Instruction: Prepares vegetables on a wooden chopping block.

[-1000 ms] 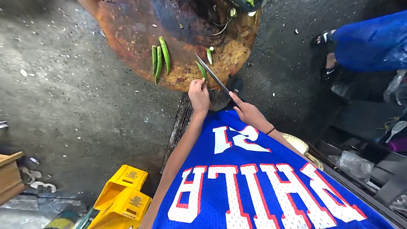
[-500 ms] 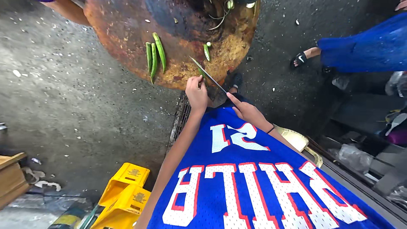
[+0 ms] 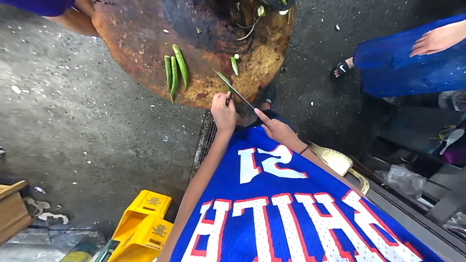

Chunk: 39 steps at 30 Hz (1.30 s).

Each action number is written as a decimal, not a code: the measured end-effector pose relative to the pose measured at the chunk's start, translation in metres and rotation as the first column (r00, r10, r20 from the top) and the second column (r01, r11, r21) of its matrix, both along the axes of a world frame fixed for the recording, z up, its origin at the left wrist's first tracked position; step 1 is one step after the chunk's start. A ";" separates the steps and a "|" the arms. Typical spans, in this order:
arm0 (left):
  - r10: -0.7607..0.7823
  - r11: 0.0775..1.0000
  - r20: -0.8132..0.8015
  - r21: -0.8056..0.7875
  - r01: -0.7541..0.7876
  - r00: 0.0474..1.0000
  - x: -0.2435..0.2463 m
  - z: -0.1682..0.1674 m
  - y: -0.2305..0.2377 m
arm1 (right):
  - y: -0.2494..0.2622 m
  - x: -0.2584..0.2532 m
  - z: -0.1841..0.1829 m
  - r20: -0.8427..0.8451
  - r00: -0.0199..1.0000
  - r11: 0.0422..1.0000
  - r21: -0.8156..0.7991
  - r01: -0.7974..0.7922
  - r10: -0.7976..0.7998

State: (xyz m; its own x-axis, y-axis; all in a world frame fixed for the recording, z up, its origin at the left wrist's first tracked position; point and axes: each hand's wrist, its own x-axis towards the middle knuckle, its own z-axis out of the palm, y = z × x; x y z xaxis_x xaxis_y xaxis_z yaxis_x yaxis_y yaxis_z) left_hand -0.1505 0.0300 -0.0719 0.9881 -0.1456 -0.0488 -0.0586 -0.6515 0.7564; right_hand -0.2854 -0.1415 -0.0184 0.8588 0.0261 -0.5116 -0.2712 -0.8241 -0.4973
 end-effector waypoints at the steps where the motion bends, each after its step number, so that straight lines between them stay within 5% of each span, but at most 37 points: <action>1: 0.002 1.000 -0.007 0.000 -0.002 1.000 -0.001 0.001 0.001 | 0.006 0.010 0.003 -0.012 1.000 1.000 0.011 0.009 -0.009; 6: 0.019 1.000 -0.052 0.019 -0.018 0.998 -0.004 0.003 0.001 | 0.024 0.054 -0.005 -0.018 1.000 0.997 0.077 0.023 -0.022; 15: 0.056 0.994 -0.102 -0.087 -0.065 0.993 -0.006 -0.001 0.002 | -0.030 -0.013 -0.005 -0.051 0.999 0.987 0.162 0.018 -0.010; 22: 0.101 0.988 -0.140 -0.105 -0.116 0.985 -0.009 0.000 0.000 | -0.004 0.041 0.001 -0.012 0.993 0.975 0.189 0.115 -0.115; 29: 0.066 0.998 -0.089 -0.002 -0.067 0.994 -0.015 0.005 0.000 | 0.006 0.056 0.010 0.079 0.996 0.986 0.166 0.032 -0.046; 33: -0.219 0.962 0.104 0.191 0.197 0.970 -0.003 0.013 0.014 | -0.006 0.042 0.009 0.059 0.991 0.975 0.197 0.104 -0.118; 36: -0.505 0.811 0.088 0.389 0.437 0.859 0.021 0.017 0.024 | -0.020 0.031 0.010 0.015 0.984 0.967 0.188 0.173 -0.179; 39: -0.612 0.726 0.073 0.449 0.522 0.788 0.042 0.016 0.030 | -0.028 0.023 0.011 0.023 0.983 0.969 0.175 0.173 -0.180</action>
